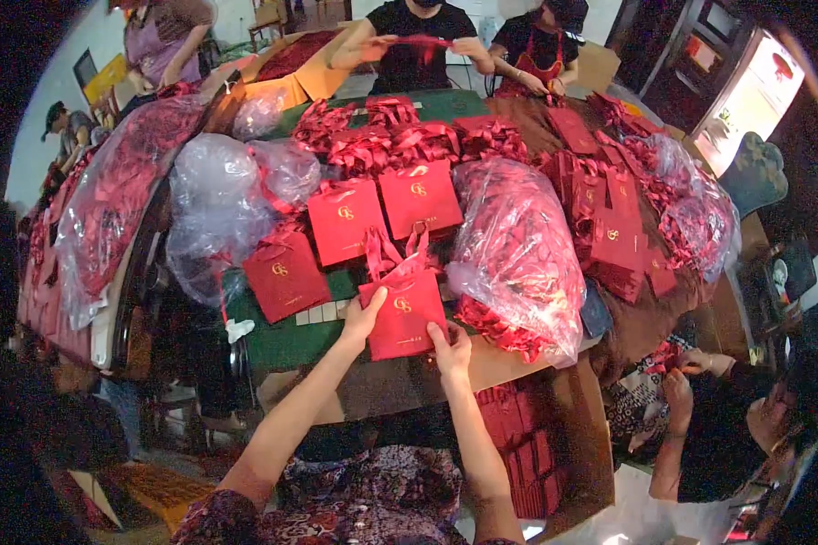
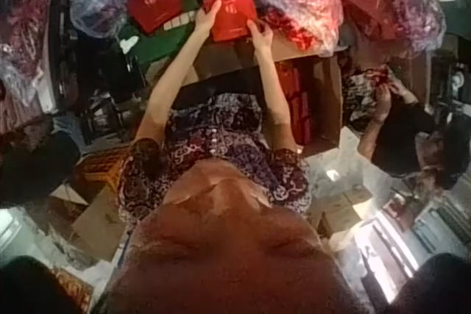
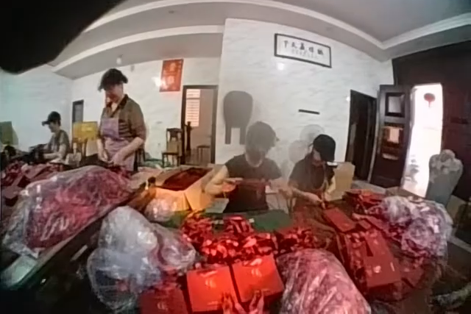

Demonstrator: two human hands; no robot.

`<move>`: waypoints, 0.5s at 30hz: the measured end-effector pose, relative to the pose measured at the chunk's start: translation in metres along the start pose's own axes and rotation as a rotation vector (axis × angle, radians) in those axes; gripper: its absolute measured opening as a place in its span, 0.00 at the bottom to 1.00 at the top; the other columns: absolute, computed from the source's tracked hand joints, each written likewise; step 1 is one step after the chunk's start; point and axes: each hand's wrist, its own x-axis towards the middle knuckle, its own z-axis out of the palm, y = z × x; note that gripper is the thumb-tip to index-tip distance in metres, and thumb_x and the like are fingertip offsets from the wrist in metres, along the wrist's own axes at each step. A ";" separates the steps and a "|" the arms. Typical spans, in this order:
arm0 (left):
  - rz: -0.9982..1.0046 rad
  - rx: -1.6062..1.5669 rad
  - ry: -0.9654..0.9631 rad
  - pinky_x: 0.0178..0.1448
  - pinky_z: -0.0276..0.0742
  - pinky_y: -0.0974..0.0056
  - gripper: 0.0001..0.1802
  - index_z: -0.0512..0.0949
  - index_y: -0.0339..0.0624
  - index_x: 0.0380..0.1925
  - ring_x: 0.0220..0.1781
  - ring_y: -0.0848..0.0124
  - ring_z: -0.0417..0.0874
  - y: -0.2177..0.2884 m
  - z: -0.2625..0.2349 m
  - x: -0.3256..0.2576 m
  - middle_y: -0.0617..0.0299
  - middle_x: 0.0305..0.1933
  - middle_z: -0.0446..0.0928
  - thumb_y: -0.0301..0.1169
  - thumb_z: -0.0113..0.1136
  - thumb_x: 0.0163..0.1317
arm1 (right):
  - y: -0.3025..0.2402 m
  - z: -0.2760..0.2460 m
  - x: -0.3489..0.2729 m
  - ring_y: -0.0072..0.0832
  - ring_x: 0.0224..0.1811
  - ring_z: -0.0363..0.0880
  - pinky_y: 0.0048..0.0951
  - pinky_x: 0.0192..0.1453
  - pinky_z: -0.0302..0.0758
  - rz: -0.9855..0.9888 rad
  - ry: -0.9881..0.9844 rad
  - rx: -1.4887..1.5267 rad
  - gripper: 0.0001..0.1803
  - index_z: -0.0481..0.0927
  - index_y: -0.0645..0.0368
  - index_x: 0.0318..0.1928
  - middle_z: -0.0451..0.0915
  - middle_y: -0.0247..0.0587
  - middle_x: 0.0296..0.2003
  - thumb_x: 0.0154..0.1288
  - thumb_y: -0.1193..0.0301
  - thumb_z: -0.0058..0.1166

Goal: The person assembles paper gift bags by attaching ribbon handles to them, then folds the bags by hand.

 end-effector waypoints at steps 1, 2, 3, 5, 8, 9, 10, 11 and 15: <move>0.050 0.023 0.026 0.53 0.75 0.63 0.26 0.79 0.34 0.48 0.47 0.71 0.81 0.003 0.004 0.002 0.58 0.46 0.83 0.45 0.68 0.62 | -0.001 0.000 0.005 0.25 0.36 0.81 0.27 0.38 0.80 0.002 0.018 0.035 0.26 0.77 0.67 0.52 0.82 0.38 0.40 0.59 0.63 0.70; 0.021 0.011 0.009 0.53 0.75 0.63 0.25 0.80 0.34 0.47 0.48 0.70 0.81 0.004 0.009 0.001 0.58 0.46 0.83 0.46 0.68 0.61 | -0.003 0.000 0.008 0.25 0.35 0.81 0.27 0.39 0.80 0.004 0.038 0.071 0.26 0.77 0.66 0.52 0.82 0.39 0.40 0.59 0.63 0.70; 0.023 0.013 0.010 0.53 0.75 0.63 0.25 0.80 0.34 0.47 0.48 0.70 0.81 0.005 0.013 0.006 0.58 0.46 0.83 0.46 0.68 0.61 | -0.008 0.003 0.011 0.25 0.35 0.81 0.27 0.39 0.80 0.003 0.036 0.073 0.26 0.77 0.66 0.52 0.82 0.39 0.40 0.59 0.63 0.70; -0.039 0.019 0.051 0.53 0.75 0.63 0.26 0.81 0.34 0.46 0.47 0.70 0.82 0.008 0.020 0.015 0.58 0.45 0.83 0.48 0.68 0.60 | -0.017 0.008 0.015 0.26 0.37 0.80 0.28 0.43 0.79 0.104 0.092 0.094 0.25 0.77 0.64 0.51 0.82 0.37 0.41 0.60 0.62 0.69; -0.066 0.172 0.019 0.53 0.76 0.61 0.29 0.80 0.36 0.50 0.46 0.68 0.82 0.010 0.024 0.026 0.58 0.46 0.83 0.51 0.65 0.62 | -0.021 0.008 0.003 0.26 0.42 0.79 0.29 0.44 0.77 0.114 0.105 0.268 0.23 0.76 0.62 0.51 0.80 0.34 0.44 0.62 0.62 0.67; -0.082 0.266 0.044 0.52 0.76 0.61 0.29 0.80 0.36 0.50 0.46 0.68 0.82 0.008 0.019 0.029 0.57 0.47 0.83 0.52 0.65 0.62 | -0.021 0.010 -0.004 0.26 0.44 0.78 0.29 0.44 0.77 0.077 0.082 0.298 0.24 0.73 0.62 0.53 0.78 0.34 0.45 0.62 0.64 0.67; -0.132 0.200 0.046 0.53 0.76 0.60 0.30 0.79 0.37 0.52 0.47 0.67 0.83 0.005 0.019 0.030 0.56 0.48 0.83 0.52 0.64 0.62 | -0.021 0.012 -0.010 0.25 0.47 0.77 0.28 0.45 0.77 0.041 0.057 0.328 0.26 0.70 0.62 0.56 0.77 0.35 0.46 0.63 0.65 0.67; -0.089 0.202 0.048 0.53 0.76 0.60 0.30 0.79 0.37 0.52 0.48 0.67 0.83 0.001 0.023 0.031 0.56 0.48 0.83 0.52 0.65 0.62 | -0.020 0.015 -0.018 0.26 0.48 0.75 0.27 0.44 0.77 0.050 0.170 0.319 0.32 0.64 0.63 0.60 0.73 0.38 0.52 0.62 0.67 0.67; -0.041 0.333 0.145 0.57 0.75 0.57 0.31 0.81 0.37 0.49 0.50 0.60 0.84 -0.011 0.030 0.045 0.52 0.48 0.84 0.54 0.65 0.60 | -0.002 0.011 -0.045 0.39 0.62 0.63 0.41 0.63 0.66 -0.442 0.254 -0.266 0.42 0.56 0.68 0.66 0.61 0.52 0.59 0.58 0.70 0.69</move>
